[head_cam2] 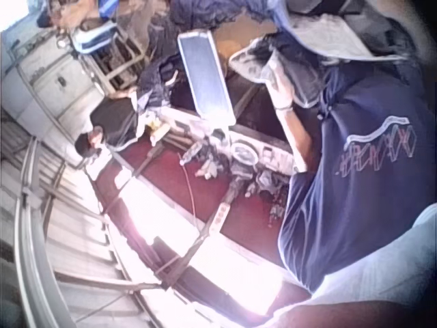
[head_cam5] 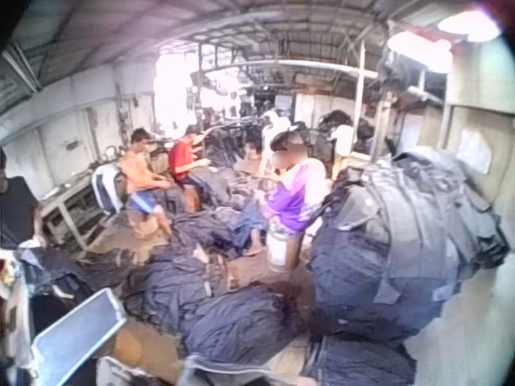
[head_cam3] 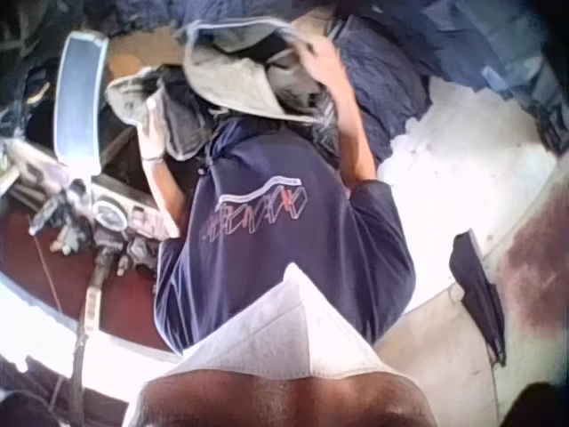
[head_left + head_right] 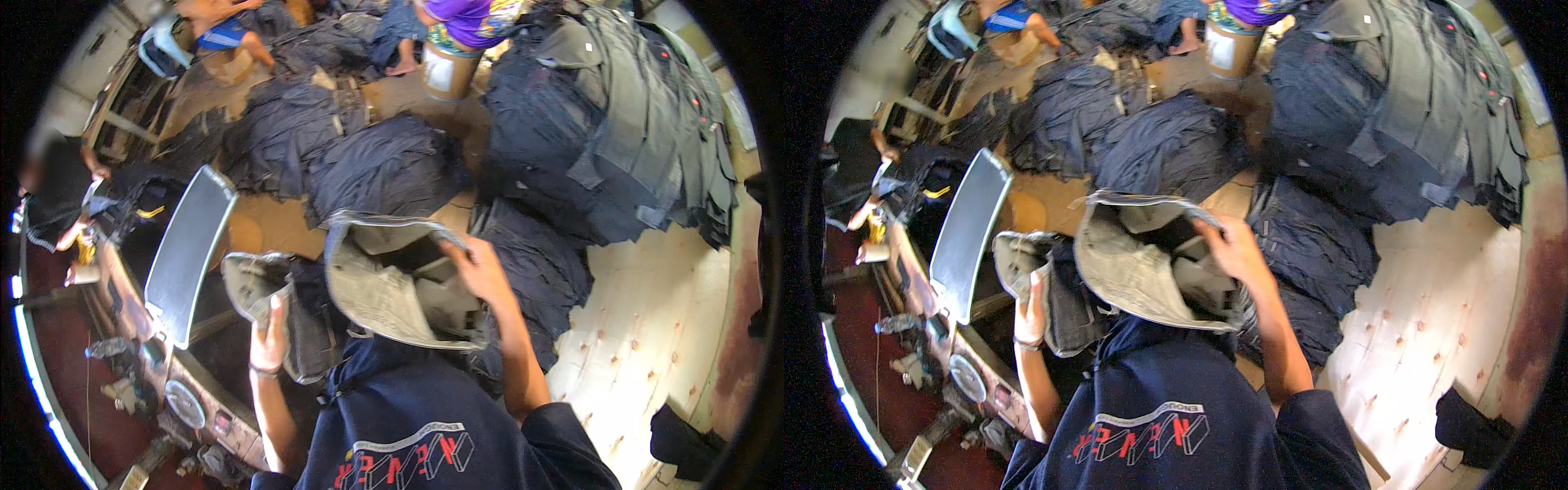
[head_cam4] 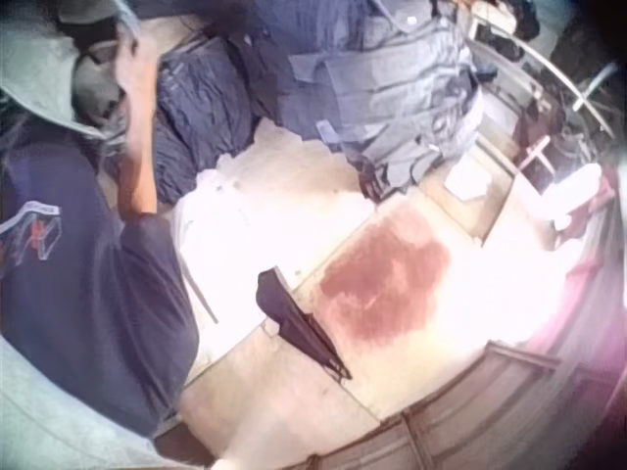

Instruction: The person repeatedly picks up dark garments from a large pile on the floor, turns them inside out, and places them into a separate pile. The person also briefly picks up a cigarette from a table and places it back down.

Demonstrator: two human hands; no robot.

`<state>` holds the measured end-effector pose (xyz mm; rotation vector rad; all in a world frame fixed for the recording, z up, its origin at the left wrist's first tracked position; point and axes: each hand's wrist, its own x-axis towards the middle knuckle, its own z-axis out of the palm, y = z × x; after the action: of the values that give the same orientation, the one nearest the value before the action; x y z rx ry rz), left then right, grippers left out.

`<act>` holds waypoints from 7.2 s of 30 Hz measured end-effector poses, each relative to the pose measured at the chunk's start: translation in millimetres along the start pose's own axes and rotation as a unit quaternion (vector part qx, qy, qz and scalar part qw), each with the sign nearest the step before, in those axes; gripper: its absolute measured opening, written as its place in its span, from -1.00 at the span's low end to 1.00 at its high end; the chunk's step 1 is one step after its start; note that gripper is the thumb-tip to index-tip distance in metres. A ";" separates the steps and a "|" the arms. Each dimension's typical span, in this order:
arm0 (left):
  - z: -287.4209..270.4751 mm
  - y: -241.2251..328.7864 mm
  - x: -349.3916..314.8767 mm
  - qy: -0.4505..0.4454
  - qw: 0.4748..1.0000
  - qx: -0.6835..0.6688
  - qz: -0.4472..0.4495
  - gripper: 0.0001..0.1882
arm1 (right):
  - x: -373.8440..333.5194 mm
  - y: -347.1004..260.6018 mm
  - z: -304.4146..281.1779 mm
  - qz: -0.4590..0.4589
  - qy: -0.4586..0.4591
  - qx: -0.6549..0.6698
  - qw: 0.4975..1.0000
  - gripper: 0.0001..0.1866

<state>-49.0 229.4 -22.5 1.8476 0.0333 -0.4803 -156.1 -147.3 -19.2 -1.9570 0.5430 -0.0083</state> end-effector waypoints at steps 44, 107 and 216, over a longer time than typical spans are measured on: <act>11.3 -8.3 -35.3 -0.142 0.909 0.334 0.202 -0.47 | 16.7 -40.8 159.9 -0.078 -0.323 0.066 0.941 -0.11; 94.4 -151.9 55.6 -0.268 0.910 0.196 -0.250 -0.50 | -343.0 338.3 -102.1 0.463 0.124 -0.312 0.821 -0.50; -96.8 -130.4 21.1 -0.145 0.969 -0.076 0.185 -0.31 | -3.8 -81.2 242.6 -0.019 -0.325 -0.222 0.919 -0.63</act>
<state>-33.8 357.0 -124.0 1.5711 -0.4534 -0.4646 -70.1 90.9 -55.8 -2.2383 0.0572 0.7770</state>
